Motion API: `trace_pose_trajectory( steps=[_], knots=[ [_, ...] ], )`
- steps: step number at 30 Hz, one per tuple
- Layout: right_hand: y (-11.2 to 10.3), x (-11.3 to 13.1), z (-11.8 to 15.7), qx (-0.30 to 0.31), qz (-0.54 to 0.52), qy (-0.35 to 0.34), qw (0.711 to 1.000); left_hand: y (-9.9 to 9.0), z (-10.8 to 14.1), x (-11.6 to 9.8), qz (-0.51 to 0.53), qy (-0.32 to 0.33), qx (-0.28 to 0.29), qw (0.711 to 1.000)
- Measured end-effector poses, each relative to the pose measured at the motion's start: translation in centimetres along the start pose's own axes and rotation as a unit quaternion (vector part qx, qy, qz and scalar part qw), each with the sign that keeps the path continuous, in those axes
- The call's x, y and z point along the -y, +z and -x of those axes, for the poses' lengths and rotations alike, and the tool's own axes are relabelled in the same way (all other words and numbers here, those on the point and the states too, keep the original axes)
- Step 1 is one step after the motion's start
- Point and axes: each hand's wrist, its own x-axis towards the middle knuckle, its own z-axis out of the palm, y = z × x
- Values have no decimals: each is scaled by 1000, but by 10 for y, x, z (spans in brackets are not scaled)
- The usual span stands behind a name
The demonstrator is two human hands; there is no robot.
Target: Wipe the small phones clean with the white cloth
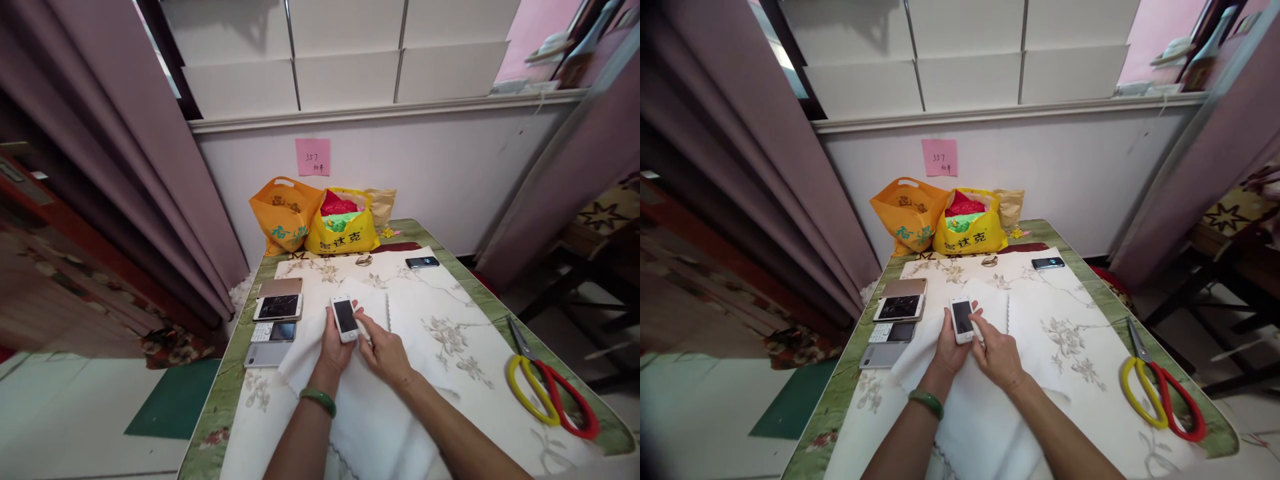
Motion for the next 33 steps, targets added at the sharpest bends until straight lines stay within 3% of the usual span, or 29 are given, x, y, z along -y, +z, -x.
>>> trace_pose_trajectory(
  steps=[6,10,15,19,23,27,33],
  knots=[
    [-12,5,-8,43,-23,-7,999,-2,-2,-1,-5,-11,-5,1000],
    [-26,-13,-37,-24,-39,40,998,-1,-4,-2,15,29,-11,999],
    [-28,-59,-102,-96,-44,122,987,2,-4,-3,-24,20,-16,999],
    [-8,-83,-148,-94,-89,146,981,2,-6,-3,-30,14,-27,999],
    [23,-91,-175,-101,-103,159,977,1,-6,-4,-21,12,-30,999],
    [44,-98,-186,-135,-117,154,972,0,-6,-4,-18,14,-32,999],
    [61,-105,-184,-136,-128,158,970,-1,-7,-2,-11,14,-34,999]
  ],
)
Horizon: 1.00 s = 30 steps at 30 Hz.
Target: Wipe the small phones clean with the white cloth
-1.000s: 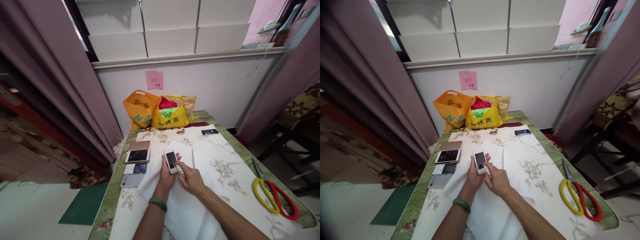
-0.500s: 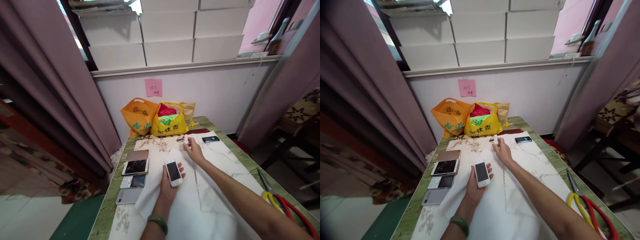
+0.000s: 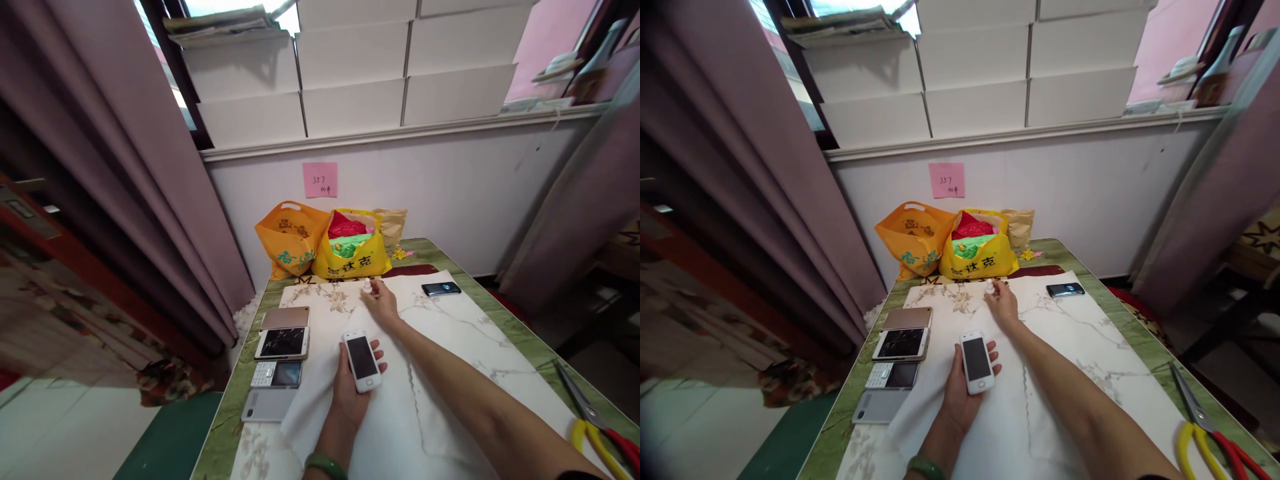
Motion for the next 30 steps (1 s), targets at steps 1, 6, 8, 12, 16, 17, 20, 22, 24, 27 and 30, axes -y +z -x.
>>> trace_pose_trajectory(
  steps=[1,6,8,12,16,17,20,22,24,27,30],
  knots=[
    [1,-1,1,1,-1,-1,1000,0,0,0,0,1,1,1000],
    [-18,11,0,3,5,-3,1000,1,1,0,-4,6,3,1000],
    [-44,22,5,-8,6,-7,1000,2,0,-1,-5,7,8,1000],
    [-119,51,43,55,-23,-49,997,2,-2,-1,-22,5,20,1000],
    [-176,62,118,175,84,-47,980,2,-2,0,-47,0,13,999],
    [-183,59,137,195,117,-43,973,2,-1,0,-51,0,11,999],
    [-189,42,185,210,180,-24,961,3,0,-1,-56,7,7,998],
    [-188,30,202,191,212,-24,958,6,2,-1,-47,12,2,999],
    [-185,22,208,182,227,-39,956,9,6,0,-34,12,-5,999],
    [-185,18,206,179,224,-55,956,13,17,8,-8,-1,-3,1000],
    [-188,21,198,169,180,-27,969,14,30,21,31,-20,12,999]
  ],
)
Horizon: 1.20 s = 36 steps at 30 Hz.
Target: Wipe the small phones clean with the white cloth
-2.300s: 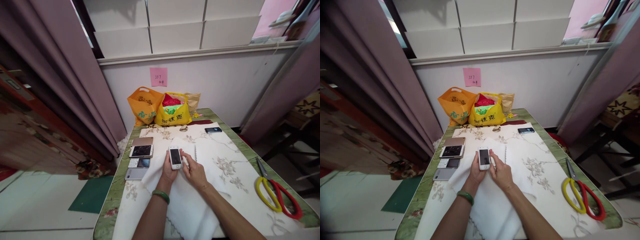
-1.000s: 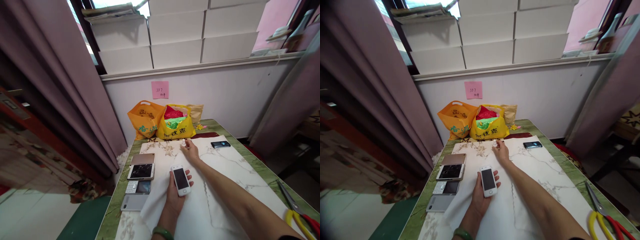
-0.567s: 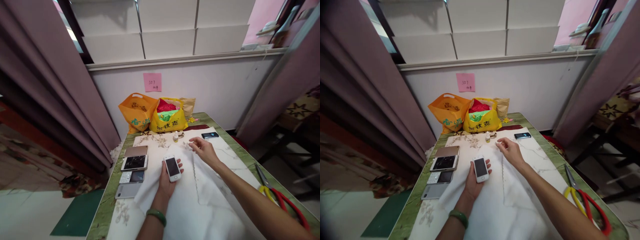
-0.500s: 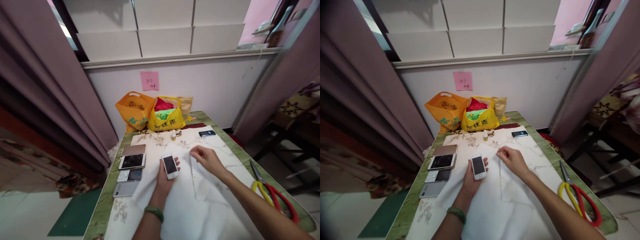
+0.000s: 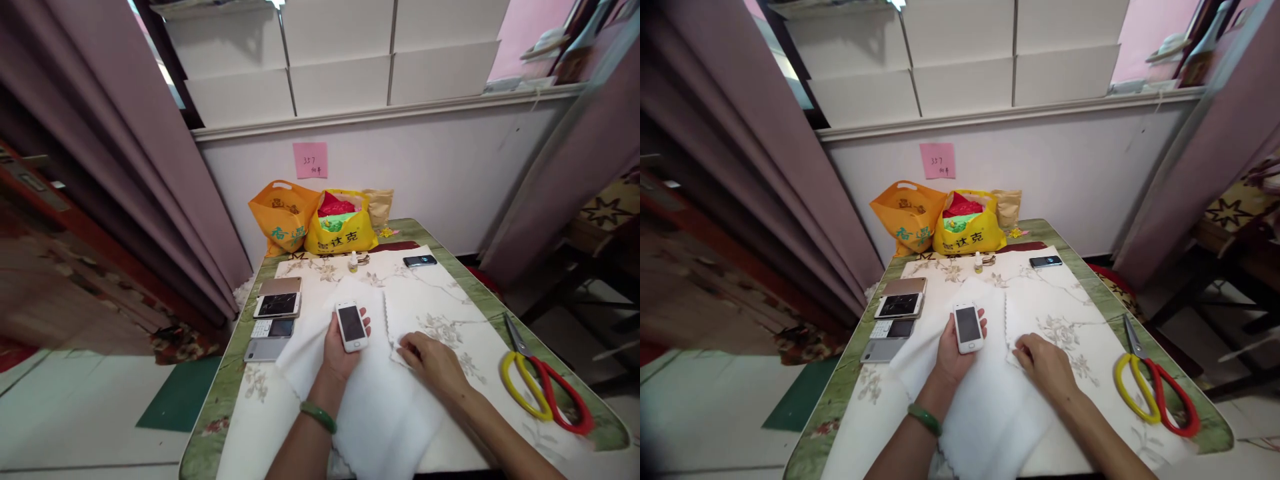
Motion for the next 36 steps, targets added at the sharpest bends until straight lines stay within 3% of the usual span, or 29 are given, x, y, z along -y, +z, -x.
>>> trace_pose_trajectory(
  steps=[3,6,8,10,14,19,24,28,30,33,36],
  knots=[
    [-8,3,-10,-62,-121,62,989,-4,8,10,10,-10,3,1000],
    [-8,15,-24,-150,-265,117,945,-7,7,11,4,-24,9,1000],
    [0,30,-33,-174,-337,117,918,-6,4,10,-2,-31,19,999],
    [13,47,-40,-160,-374,88,910,-5,1,11,-3,-33,29,999],
    [43,68,-48,-123,-309,-4,943,-4,-1,15,13,-46,50,998],
    [61,60,-50,-110,-202,-166,959,-7,-1,16,11,-40,25,999],
    [55,46,-50,-67,-176,-232,954,-4,-1,14,25,-35,27,999],
    [44,34,-50,70,-178,-268,944,-3,0,13,23,-42,22,999],
    [41,30,-50,116,-189,-254,942,-3,-1,13,13,-42,17,999],
    [40,27,-52,82,-210,-211,951,-1,-1,15,-11,-43,15,999],
    [41,29,-57,-34,-226,-164,959,2,2,18,-52,-32,16,998]
  ],
)
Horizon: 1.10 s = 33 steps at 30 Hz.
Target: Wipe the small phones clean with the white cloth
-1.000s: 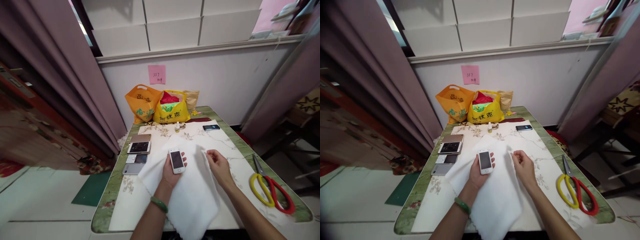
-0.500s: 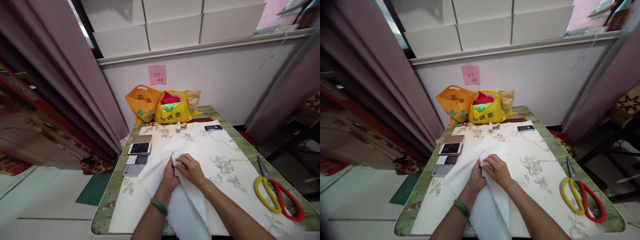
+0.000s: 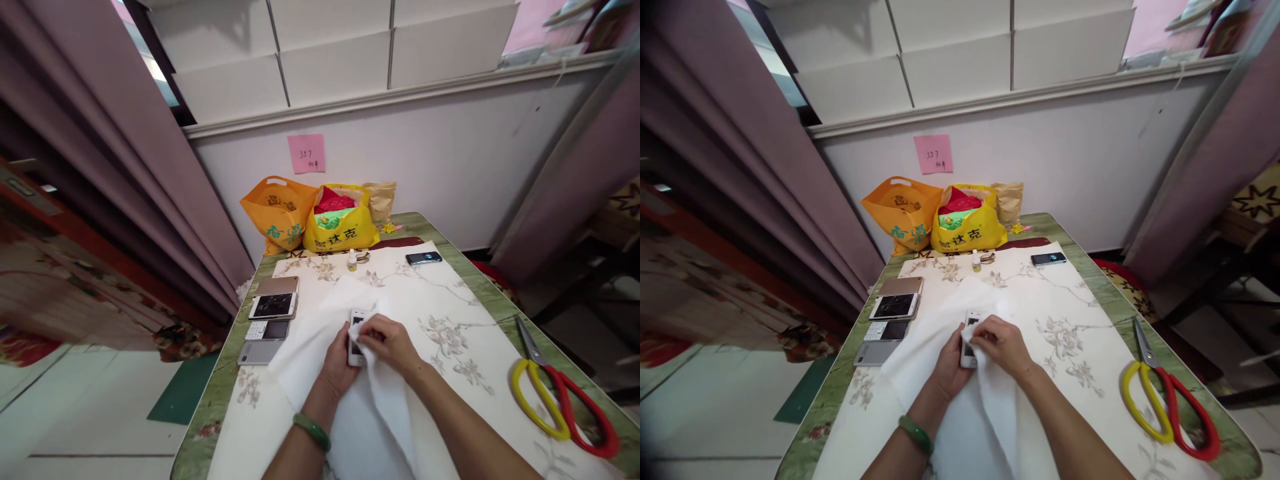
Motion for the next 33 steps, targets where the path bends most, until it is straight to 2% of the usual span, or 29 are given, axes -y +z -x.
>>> trace_pose_trajectory(
  steps=[4,6,7,9,11,14,16,17,19,22,24,26,27,29,31,33],
  knots=[
    [0,0,-5,-185,21,62,980,2,5,3,-77,-16,-12,997],
    [1,1,-5,-224,33,76,971,4,6,3,-92,-22,-15,995],
    [1,2,-4,-219,37,70,973,4,7,3,-88,-20,-15,996],
    [2,5,0,-153,35,29,987,5,7,2,-67,-17,-8,998],
    [2,8,3,-32,12,-26,999,5,6,0,-38,-19,-4,999],
    [0,11,7,153,-42,-76,984,2,3,-2,5,-11,-26,1000],
    [-1,10,8,201,-64,-67,975,0,1,-3,20,-4,-38,999],
    [-1,9,8,199,-67,-52,976,0,1,-3,21,-2,-36,999],
    [1,6,7,144,-64,-14,987,1,2,-2,9,-2,-15,1000],
    [2,1,4,-3,-47,33,998,4,6,1,-37,-1,12,999],
    [1,-1,2,-107,-36,66,991,6,8,4,-79,-4,15,997],
    [0,-1,1,-165,-26,87,982,6,9,5,-104,-5,12,994],
    [0,0,2,-166,-22,84,982,6,8,6,-104,-4,11,995],
    [3,4,5,-111,-21,40,993,4,7,5,-79,5,4,997],
    [7,9,8,-15,-36,-28,999,1,6,2,-42,-3,-5,999],
    [10,14,11,89,-59,-85,991,-1,7,-1,-14,-35,-15,999]
  ],
)
